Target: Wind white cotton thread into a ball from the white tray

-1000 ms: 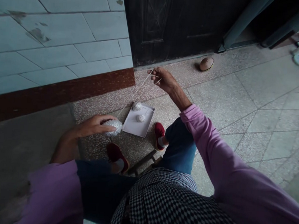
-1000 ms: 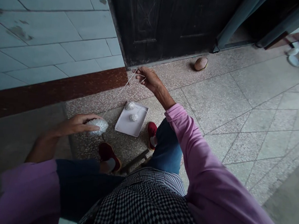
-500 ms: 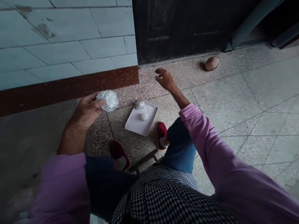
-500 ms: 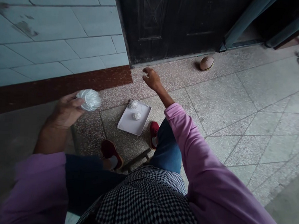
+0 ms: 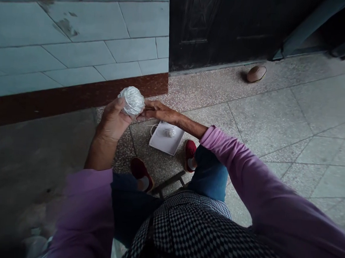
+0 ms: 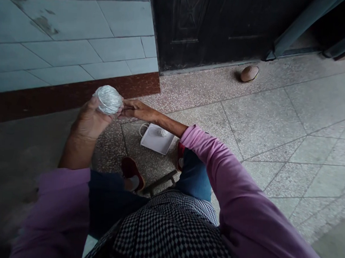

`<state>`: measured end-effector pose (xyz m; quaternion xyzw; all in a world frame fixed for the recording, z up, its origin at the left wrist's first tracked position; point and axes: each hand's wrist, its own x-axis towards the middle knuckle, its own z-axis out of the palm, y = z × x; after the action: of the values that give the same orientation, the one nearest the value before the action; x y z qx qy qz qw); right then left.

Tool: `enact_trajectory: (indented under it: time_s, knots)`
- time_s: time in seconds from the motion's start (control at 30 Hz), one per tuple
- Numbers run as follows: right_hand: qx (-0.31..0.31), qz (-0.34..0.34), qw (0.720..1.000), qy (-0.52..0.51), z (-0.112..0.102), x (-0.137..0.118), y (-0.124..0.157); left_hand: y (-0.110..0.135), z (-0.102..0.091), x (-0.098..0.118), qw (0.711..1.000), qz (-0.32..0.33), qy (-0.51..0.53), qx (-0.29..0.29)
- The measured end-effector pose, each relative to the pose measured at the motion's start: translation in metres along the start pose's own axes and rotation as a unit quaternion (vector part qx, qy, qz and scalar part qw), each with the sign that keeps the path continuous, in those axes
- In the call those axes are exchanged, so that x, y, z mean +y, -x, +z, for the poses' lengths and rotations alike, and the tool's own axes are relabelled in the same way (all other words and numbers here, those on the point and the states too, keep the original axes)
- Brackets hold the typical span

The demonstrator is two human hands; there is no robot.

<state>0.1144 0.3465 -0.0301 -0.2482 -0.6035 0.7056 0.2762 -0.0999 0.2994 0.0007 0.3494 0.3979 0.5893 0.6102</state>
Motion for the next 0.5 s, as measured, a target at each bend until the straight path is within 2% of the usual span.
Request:
enact_trajectory:
  time_s: [0.1,0.2,0.33,0.43,0.5]
  knots:
    - [0.013,0.002,1.0,0.027,0.011,0.002,0.011,-0.002,-0.001,0.001,0.999,0.026,-0.014,0.026]
    - [0.025,-0.034,0.99,0.131,0.018,-0.004,0.023,-0.002,-0.005,0.001,0.995,0.04,-0.061,0.067]
    - [-0.02,-0.046,0.974,0.222,0.021,-0.023,0.033,0.0,-0.012,0.001,0.975,0.063,-0.187,0.102]
    - [-0.022,-0.062,0.972,0.227,0.013,-0.038,0.036,0.004,-0.013,0.005,0.952,0.068,-0.283,0.089]
    - [0.009,-0.084,0.971,0.224,0.002,-0.046,0.036,0.009,-0.01,0.007,0.951,0.046,-0.303,0.043]
